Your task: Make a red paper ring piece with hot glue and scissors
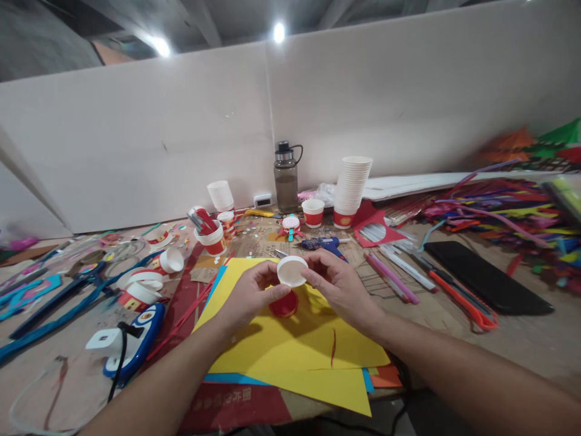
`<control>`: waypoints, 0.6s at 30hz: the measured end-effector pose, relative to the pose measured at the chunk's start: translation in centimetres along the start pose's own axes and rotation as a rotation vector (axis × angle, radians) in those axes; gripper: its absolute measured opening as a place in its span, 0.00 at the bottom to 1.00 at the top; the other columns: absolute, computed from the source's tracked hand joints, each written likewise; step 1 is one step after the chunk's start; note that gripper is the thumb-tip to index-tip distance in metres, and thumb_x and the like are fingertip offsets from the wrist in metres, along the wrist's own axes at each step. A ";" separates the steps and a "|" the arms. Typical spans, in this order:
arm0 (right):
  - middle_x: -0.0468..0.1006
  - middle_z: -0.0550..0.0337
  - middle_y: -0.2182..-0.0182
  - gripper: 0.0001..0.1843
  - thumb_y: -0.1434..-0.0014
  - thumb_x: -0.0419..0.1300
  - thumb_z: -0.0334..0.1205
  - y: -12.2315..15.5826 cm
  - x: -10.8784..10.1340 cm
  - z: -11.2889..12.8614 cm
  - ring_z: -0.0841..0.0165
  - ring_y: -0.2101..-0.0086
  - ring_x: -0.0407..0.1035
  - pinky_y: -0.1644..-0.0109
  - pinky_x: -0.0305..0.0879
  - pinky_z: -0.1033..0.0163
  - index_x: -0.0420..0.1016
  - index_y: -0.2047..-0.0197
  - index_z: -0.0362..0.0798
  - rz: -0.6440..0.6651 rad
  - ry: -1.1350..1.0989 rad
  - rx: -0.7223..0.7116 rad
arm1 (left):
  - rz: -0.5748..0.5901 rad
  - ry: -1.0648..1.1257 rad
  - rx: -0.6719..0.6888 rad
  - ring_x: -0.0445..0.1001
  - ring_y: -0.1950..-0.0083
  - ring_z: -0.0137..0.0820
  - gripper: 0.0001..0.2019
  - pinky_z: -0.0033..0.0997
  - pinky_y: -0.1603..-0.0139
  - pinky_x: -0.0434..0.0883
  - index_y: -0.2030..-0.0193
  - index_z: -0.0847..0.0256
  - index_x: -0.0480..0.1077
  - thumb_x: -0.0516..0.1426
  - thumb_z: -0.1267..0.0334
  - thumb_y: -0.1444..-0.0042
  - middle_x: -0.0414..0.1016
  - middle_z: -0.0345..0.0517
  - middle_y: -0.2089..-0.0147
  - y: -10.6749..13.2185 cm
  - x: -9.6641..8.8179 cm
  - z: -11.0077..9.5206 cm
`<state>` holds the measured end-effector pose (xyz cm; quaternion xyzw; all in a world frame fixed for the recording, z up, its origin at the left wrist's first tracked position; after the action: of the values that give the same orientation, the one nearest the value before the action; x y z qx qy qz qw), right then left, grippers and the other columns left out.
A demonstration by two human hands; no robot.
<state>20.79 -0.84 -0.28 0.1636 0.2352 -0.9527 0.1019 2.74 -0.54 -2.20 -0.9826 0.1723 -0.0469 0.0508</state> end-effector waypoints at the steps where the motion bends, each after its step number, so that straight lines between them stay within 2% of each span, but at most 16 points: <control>1: 0.71 0.60 0.67 0.11 0.38 0.57 0.47 0.0 0.0 0.0 0.69 0.67 0.65 0.62 0.64 0.63 0.71 0.59 0.49 -0.004 0.009 -0.006 | 0.001 0.012 0.011 0.72 0.60 0.29 0.14 0.28 0.56 0.67 0.61 0.62 0.73 0.66 0.58 0.53 0.76 0.44 0.61 0.0 0.0 -0.2; 6: 0.71 0.61 0.67 0.11 0.39 0.59 0.47 0.0 0.1 0.1 0.70 0.67 0.64 0.63 0.63 0.63 0.72 0.59 0.49 0.016 -0.046 0.008 | -0.052 -0.055 0.000 0.69 0.67 0.27 0.11 0.26 0.62 0.65 0.64 0.63 0.74 0.62 0.57 0.47 0.74 0.42 0.69 -0.1 0.2 -0.6; 8: 0.72 0.60 0.66 0.11 0.39 0.58 0.47 0.0 0.1 0.3 0.70 0.67 0.66 0.63 0.64 0.64 0.72 0.59 0.49 0.040 -0.102 0.031 | -0.052 -0.046 -0.016 0.68 0.68 0.26 0.11 0.26 0.63 0.65 0.64 0.64 0.74 0.61 0.57 0.46 0.74 0.42 0.69 -0.1 0.2 -0.4; 13: 0.73 0.58 0.62 0.13 0.36 0.53 0.47 0.0 0.1 0.5 0.69 0.64 0.68 0.62 0.66 0.63 0.69 0.53 0.49 0.043 -0.183 0.073 | -0.078 0.177 -0.084 0.68 0.70 0.24 0.13 0.25 0.65 0.65 0.61 0.65 0.74 0.64 0.58 0.49 0.73 0.42 0.69 -0.2 0.0 0.0; 18: 0.71 0.56 0.58 0.19 0.39 0.58 0.41 0.1 0.3 -0.1 0.67 0.59 0.67 0.54 0.67 0.59 0.63 0.46 0.51 0.025 -0.147 0.040 | -0.073 0.341 -0.162 0.69 0.73 0.23 0.13 0.23 0.69 0.66 0.63 0.64 0.73 0.65 0.58 0.51 0.72 0.41 0.72 -0.4 -0.3 0.1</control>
<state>20.55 -0.97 -0.52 0.0980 0.2061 -0.9652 0.1278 2.63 -0.07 -2.32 -0.9669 0.1458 -0.2005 -0.0600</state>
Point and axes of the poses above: each hand's wrist, its own y-axis away from the middle knuckle, its own x-axis out of the palm, z = x × y, the point moved 3 cm from there along -y, towards the middle knuckle
